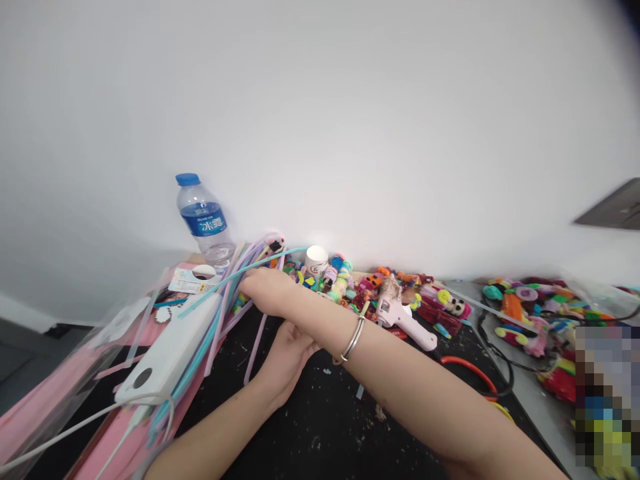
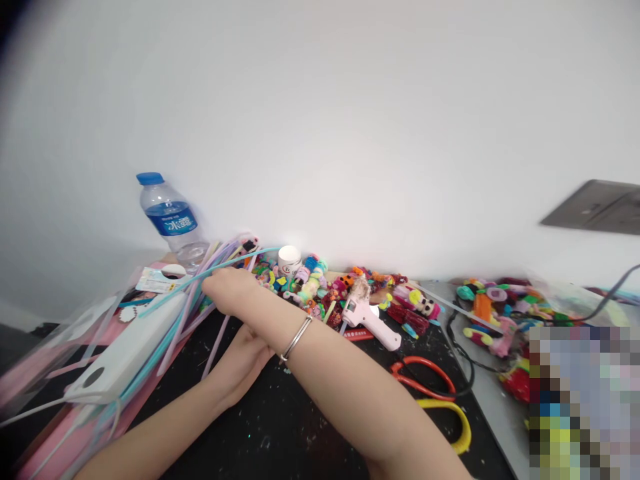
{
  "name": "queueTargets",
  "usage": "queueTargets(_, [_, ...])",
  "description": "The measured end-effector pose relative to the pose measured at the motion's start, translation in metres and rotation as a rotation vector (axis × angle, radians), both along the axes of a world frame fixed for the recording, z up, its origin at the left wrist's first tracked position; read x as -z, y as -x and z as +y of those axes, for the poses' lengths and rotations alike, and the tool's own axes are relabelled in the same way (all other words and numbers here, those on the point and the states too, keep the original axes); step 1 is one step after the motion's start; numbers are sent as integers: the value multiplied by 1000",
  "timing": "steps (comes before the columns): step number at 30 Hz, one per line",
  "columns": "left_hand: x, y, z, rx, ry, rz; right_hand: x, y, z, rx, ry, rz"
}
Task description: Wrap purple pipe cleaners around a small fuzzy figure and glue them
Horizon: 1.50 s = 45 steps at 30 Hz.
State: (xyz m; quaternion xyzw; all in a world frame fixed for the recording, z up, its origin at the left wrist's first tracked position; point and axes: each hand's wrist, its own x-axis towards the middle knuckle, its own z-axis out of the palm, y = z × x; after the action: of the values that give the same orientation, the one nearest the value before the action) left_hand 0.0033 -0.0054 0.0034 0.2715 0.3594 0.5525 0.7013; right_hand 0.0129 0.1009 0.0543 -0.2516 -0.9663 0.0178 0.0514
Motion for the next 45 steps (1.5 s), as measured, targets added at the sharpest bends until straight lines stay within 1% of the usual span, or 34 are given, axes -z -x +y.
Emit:
queueTargets(3, [2,0,1,1,7,-8,-3,-4,1,-6,-16,20])
queueTargets(5, [4,1,2,6,4,-14,-9,-10,-1,-15,-42,51])
queueTargets(8, [5,2,2,33,-10,-7,-25,-23,-7,-31,-91,102])
queueTargets(10, [4,3,2,48,-22,7,-39,-32,-12,-49,-102,104])
queueTargets(12, [4,4,1,59,-29,24,-54,-40,-17,-42,-151,120])
queueTargets(16, [1,5,2,60,-19,60,-86,-59,-27,42,-178,163])
queueTargets(19, [-1,5,2,49,5,69,-106,-81,-37,83,-72,190])
queueTargets(22, [-2,5,3,36,15,56,-116,-112,-51,180,-57,365])
queueTargets(23, [-3,5,3,33,15,49,-117,-124,-57,209,-46,398])
queueTargets(26, [-5,4,3,24,36,39,-110,-157,-70,385,24,428])
queueTargets(28, [-6,3,2,26,45,48,-99,-177,-72,491,65,382])
queueTargets(30, [-7,2,1,42,37,61,-86,-194,-68,572,95,304])
queueTargets(33, [-6,2,-1,85,16,69,-64,-214,-55,681,66,215])
queueTargets(35, [-6,2,-1,108,13,65,-52,-222,-49,700,100,180])
queueTargets(38, [-6,3,-2,125,14,25,-39,-225,-48,669,120,200])
queueTargets(42, [-8,3,-2,180,-7,-75,-34,-217,-59,643,66,240])
queueTargets(45, [-8,3,-3,239,-17,-175,-31,-202,-72,602,25,167])
